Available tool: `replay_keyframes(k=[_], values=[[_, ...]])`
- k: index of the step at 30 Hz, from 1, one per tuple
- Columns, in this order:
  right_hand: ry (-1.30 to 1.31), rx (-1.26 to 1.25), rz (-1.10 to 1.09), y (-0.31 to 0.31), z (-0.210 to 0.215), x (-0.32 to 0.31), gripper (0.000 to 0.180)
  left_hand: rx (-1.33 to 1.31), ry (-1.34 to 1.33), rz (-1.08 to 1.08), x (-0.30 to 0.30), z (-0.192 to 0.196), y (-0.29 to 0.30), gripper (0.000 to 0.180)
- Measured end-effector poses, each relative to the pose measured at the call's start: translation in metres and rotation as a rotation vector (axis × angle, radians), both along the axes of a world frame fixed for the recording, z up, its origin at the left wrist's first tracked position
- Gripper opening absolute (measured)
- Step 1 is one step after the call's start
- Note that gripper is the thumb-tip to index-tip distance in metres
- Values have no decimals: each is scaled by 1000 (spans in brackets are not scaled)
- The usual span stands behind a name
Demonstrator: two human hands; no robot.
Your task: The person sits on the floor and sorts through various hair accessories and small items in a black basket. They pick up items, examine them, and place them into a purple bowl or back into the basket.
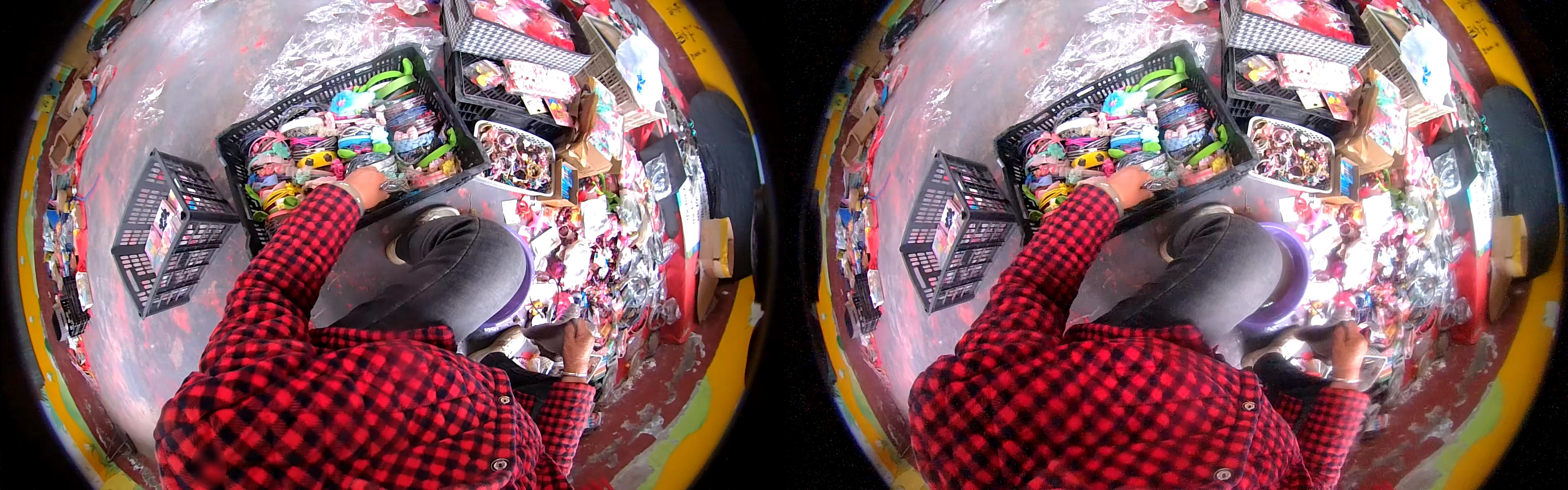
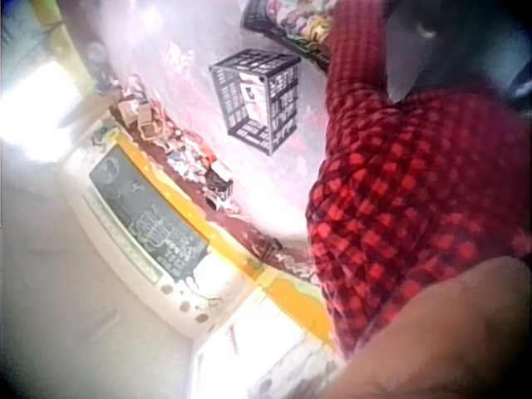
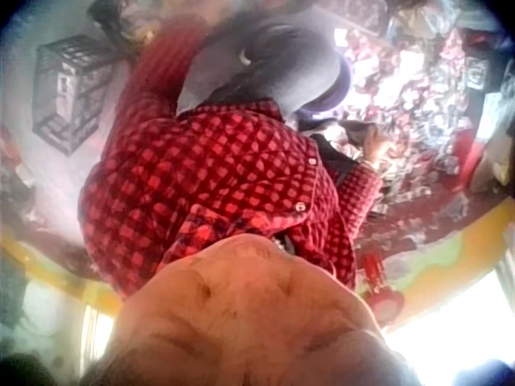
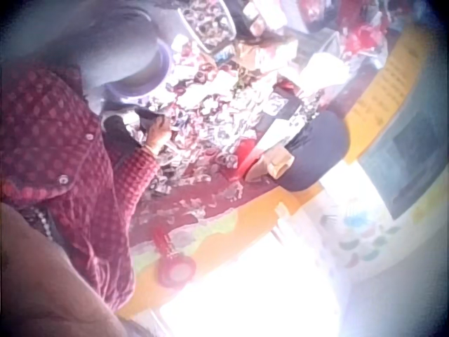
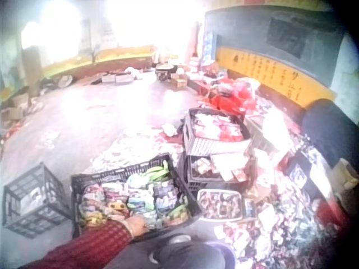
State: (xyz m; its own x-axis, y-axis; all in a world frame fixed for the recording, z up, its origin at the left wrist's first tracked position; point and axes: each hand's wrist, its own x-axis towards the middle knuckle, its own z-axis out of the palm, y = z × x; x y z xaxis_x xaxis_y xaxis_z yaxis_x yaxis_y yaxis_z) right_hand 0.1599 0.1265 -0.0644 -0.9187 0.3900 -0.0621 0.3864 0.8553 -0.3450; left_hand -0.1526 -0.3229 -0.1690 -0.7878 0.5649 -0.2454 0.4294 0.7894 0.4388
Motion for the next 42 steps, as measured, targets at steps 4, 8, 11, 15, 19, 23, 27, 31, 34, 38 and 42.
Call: replay_keyframes(k=[4,8,11,15,19,23,27,31,34,38,42], values=[[-3,-53,14,-5,5,-4,16,-251,-99,17,-13,-38,18,34],[-22,-7,23,-6,2,-4,19,-295,-141,32,-20,-56,29,34],[-30,-21,19,-15,10,-10,16,-335,-165,67,-24,-83,30,34],[-33,-56,5,-18,13,-14,15,-376,-177,22,-25,-82,33,33],[-25,-107,-9,-20,12,-14,15,-344,-126,221,-19,-73,35,30],[-40,-106,5,-18,15,-13,14,-278,-37,346,-21,-88,30,23],[-19,-100,18,-21,16,-13,14,-375,-146,220,-24,-77,43,25],[-45,-94,13,-26,21,-19,14,-239,-178,428,-21,-88,39,31],[-40,-68,28,-25,20,-17,14,-203,-223,402,-20,-94,32,33],[-55,-120,-17,-23,18,-14,18,-235,-167,304,-10,-71,27,39],[-44,-52,-23,-12,13,-3,16,-383,-90,176,-18,-68,34,42]])
